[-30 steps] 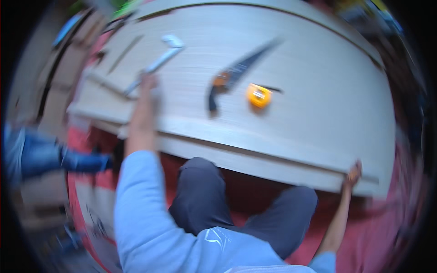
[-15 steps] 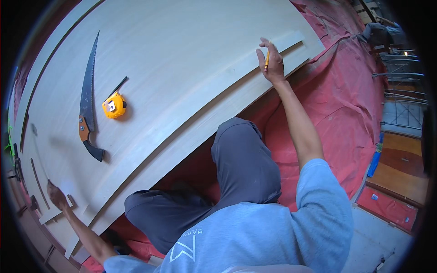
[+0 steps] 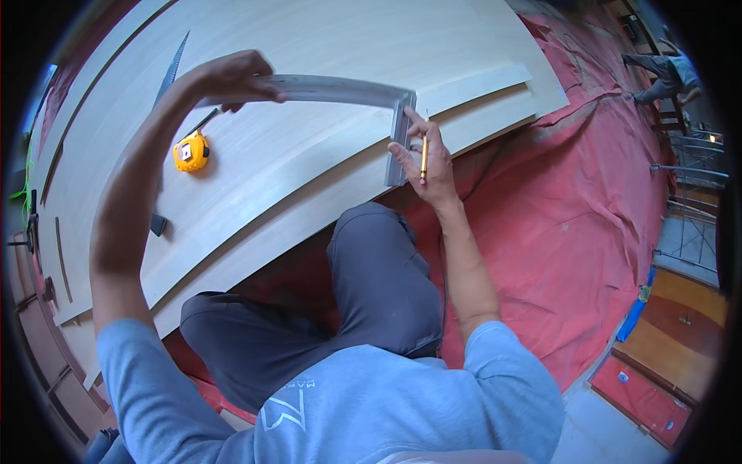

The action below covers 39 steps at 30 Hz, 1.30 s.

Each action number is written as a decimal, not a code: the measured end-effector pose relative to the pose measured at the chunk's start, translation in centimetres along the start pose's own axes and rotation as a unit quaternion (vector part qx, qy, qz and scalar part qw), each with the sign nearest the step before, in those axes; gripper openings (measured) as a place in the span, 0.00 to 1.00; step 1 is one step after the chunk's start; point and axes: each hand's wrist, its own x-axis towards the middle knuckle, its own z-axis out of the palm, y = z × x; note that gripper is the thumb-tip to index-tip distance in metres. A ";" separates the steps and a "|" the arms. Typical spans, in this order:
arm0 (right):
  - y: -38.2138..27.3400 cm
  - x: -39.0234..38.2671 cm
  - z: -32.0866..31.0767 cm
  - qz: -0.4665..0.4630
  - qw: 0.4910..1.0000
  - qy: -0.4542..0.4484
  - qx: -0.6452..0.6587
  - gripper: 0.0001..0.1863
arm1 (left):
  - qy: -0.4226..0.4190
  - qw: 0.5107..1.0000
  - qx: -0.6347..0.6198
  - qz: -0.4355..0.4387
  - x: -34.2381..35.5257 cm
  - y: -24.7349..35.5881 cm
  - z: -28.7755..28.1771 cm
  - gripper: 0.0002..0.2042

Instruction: The person measures a wooden plank with a tape measure, marks it with a pencil using a square for guidance, and then saws off a section with a hand saw before handing a wood piece to a person on a ladder.

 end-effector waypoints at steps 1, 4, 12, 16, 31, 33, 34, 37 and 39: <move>1.4 -0.7 0.4 0.044 0.997 0.030 0.049 0.22 | -0.016 1.000 -0.004 -0.007 1.9 0.9 0.2 0.23; 3.1 -2.4 1.3 0.160 0.970 0.100 0.152 0.22 | 0.031 0.992 0.121 -0.008 5.2 3.0 0.7 0.22; -0.5 -5.7 3.5 0.228 0.911 0.166 0.301 0.21 | 0.203 0.976 0.064 -0.053 3.9 15.0 15.0 0.36; 0.0 -6.7 2.3 0.173 0.959 0.018 0.226 0.20 | 0.179 0.979 0.066 -0.068 3.2 17.1 16.8 0.39; 4.3 3.6 -4.8 -0.014 0.985 -0.090 0.149 0.22 | 0.225 0.967 0.101 -0.069 3.1 16.3 18.4 0.40; 5.6 4.9 -3.2 0.014 0.974 -0.075 0.211 0.20 | 0.227 0.966 0.099 -0.077 3.2 16.6 18.2 0.39; 4.7 5.6 -2.4 0.086 0.969 -0.064 0.224 0.19 | 0.227 0.966 0.096 -0.080 3.1 16.6 18.2 0.38; 6.3 6.0 -0.6 0.126 0.956 -0.055 0.260 0.13 | 0.234 0.965 0.087 -0.079 3.2 16.9 18.3 0.37; 7.1 5.9 -0.1 0.119 0.959 -0.036 0.253 0.12 | 0.244 0.963 0.083 -0.080 3.1 17.1 18.4 0.35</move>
